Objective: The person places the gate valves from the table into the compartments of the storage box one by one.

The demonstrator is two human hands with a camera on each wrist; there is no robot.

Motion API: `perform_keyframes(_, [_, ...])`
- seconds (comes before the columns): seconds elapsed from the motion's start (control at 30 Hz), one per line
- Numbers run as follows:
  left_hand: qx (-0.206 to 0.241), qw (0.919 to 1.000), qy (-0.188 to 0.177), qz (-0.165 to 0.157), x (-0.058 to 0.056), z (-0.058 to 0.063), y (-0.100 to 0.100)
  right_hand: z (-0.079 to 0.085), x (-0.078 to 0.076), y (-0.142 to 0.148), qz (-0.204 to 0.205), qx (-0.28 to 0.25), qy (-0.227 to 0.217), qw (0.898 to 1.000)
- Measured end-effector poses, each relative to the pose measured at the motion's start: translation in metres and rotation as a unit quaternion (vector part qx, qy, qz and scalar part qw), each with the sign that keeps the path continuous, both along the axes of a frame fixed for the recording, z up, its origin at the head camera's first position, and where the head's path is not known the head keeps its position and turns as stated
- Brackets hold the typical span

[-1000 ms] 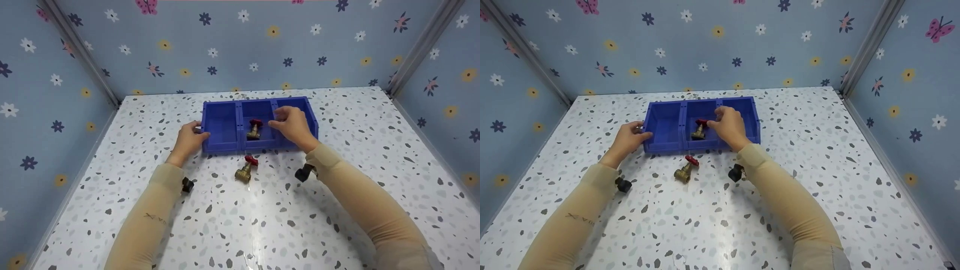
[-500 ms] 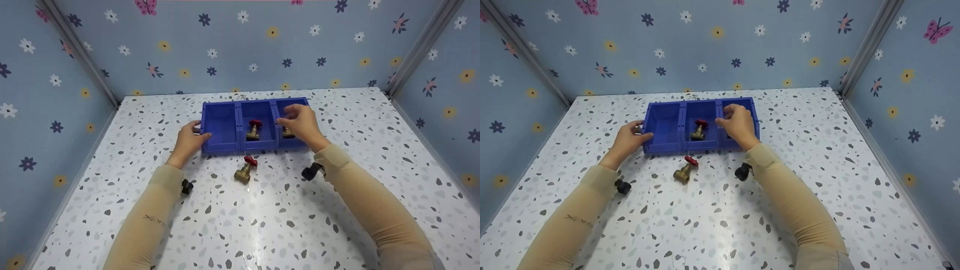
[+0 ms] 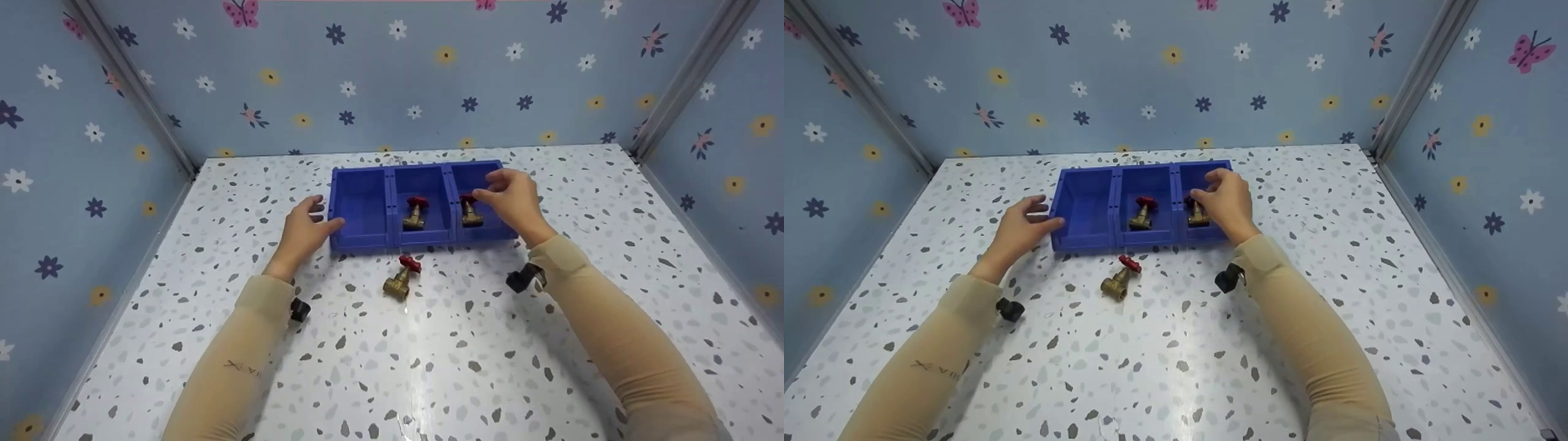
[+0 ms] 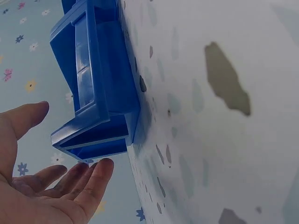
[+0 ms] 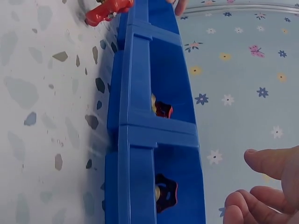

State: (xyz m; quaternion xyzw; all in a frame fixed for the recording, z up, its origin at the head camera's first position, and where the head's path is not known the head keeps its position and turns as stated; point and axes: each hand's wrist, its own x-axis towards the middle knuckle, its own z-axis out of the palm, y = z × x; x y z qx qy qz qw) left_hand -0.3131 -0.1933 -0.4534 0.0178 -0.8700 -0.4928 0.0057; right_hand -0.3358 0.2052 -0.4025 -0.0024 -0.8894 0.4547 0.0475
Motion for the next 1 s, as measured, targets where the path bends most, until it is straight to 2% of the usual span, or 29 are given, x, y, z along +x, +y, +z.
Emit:
perform_keyframes(0.33, [0.022, 0.9978, 0.063, 0.002, 0.011, 0.012, 0.003, -0.001, -0.003, 0.016, -0.029, -0.007, -0.005, 1.0])
perform_keyframes(0.53, [0.015, 0.9959, 0.089, -0.007, 0.018, 0.016, 0.007, -0.003, -0.005, 0.025, -0.047, -0.008, -0.007, 0.999])
perform_keyframes(0.8, [-0.017, 0.9948, 0.098, -0.023, 0.025, 0.017, 0.01, -0.011, -0.01, 0.034, -0.06, 0.001, -0.015, 0.998])
perform_keyframes(1.0, [-0.016, 0.9952, 0.087, -0.041, 0.032, 0.017, 0.013, -0.018, -0.015, 0.04, -0.066, 0.001, -0.029, 0.997])
